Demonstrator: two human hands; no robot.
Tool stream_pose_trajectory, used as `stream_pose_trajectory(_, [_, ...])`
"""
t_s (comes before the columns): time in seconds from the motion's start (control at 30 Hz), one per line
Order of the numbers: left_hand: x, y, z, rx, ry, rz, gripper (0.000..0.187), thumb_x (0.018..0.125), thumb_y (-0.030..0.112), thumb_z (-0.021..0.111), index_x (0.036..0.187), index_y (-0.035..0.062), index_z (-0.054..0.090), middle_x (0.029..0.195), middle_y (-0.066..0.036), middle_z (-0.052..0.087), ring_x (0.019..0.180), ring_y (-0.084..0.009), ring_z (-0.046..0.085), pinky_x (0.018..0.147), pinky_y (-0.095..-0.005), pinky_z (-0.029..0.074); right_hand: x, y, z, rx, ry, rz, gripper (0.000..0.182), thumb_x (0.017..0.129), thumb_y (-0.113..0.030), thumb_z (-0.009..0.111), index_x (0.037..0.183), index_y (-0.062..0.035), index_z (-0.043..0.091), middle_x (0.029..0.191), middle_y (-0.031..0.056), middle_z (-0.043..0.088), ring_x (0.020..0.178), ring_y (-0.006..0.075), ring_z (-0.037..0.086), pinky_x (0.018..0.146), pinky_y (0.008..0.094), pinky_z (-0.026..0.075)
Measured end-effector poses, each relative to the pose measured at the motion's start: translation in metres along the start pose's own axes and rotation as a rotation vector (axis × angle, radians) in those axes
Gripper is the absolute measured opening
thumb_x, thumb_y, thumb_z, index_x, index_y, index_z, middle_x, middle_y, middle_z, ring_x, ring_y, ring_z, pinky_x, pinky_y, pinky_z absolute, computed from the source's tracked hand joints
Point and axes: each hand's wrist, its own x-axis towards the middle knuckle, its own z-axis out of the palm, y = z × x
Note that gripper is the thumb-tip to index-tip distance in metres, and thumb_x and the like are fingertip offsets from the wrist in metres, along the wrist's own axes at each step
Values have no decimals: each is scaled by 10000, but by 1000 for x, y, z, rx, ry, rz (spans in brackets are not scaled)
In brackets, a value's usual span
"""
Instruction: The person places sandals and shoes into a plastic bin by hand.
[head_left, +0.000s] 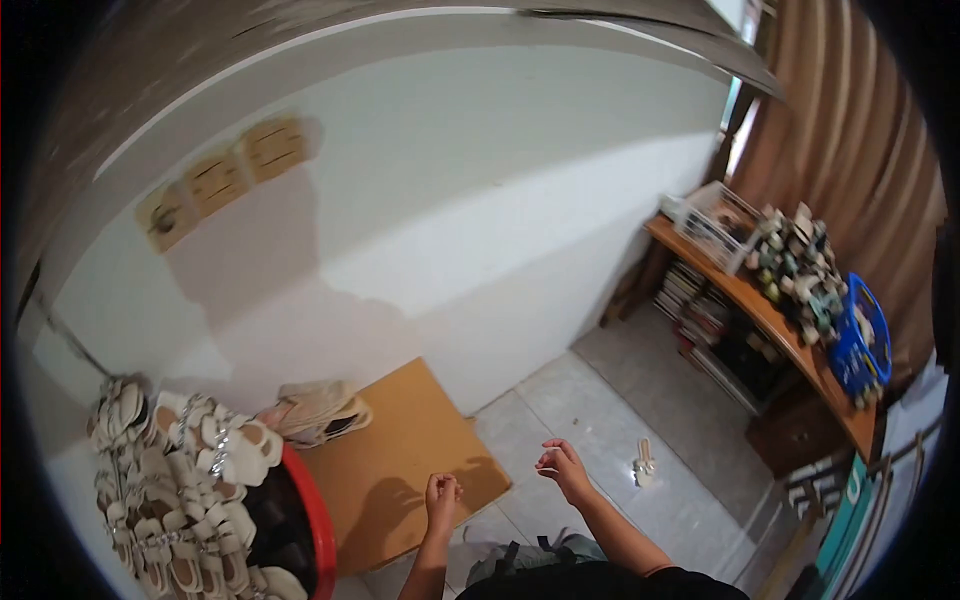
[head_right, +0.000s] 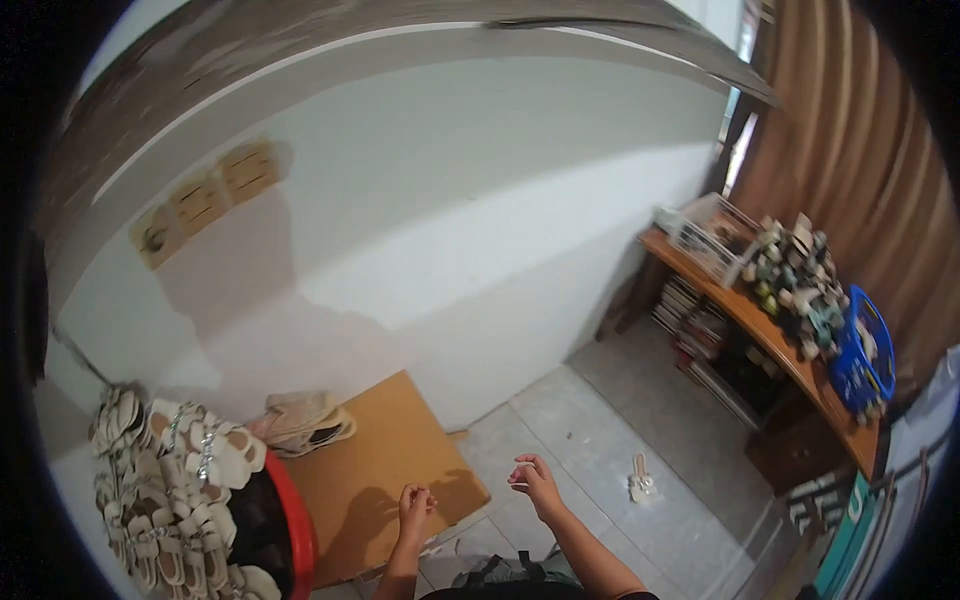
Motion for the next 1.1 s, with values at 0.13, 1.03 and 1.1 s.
stream_pose_trajectory(0.13, [-9, -19, 77, 69, -178, 21, 48, 875, 125, 520, 891, 82, 503, 755, 0, 520, 654, -75, 517, 570, -204, 402, -32, -15, -73, 52, 140, -29, 219, 859, -161, 443, 1066, -95, 470, 804, 39, 560, 783, 133, 569, 734, 293, 462])
stream_pose_trajectory(1.03, [-245, -177, 675, 375, -1154, 372, 61, 826, 89, 568, 838, 30, 554, 684, -10, 568, 646, -81, 570, 585, -229, 462, -258, -141, -574, -453, 1135, -661, 93, 781, -97, 629, 869, -71, 619, 574, 13, 543, 529, 70, 510, 532, 227, 408])
stream_pose_trajectory(1.1, [-244, -191, 722, 410, -1189, 337, 53, 827, 86, 563, 838, 35, 558, 680, -6, 561, 644, -77, 568, 588, -229, 466, -253, -161, -612, -425, 1147, -645, 80, 784, -100, 623, 857, -70, 620, 574, 15, 537, 538, 73, 513, 538, 227, 412])
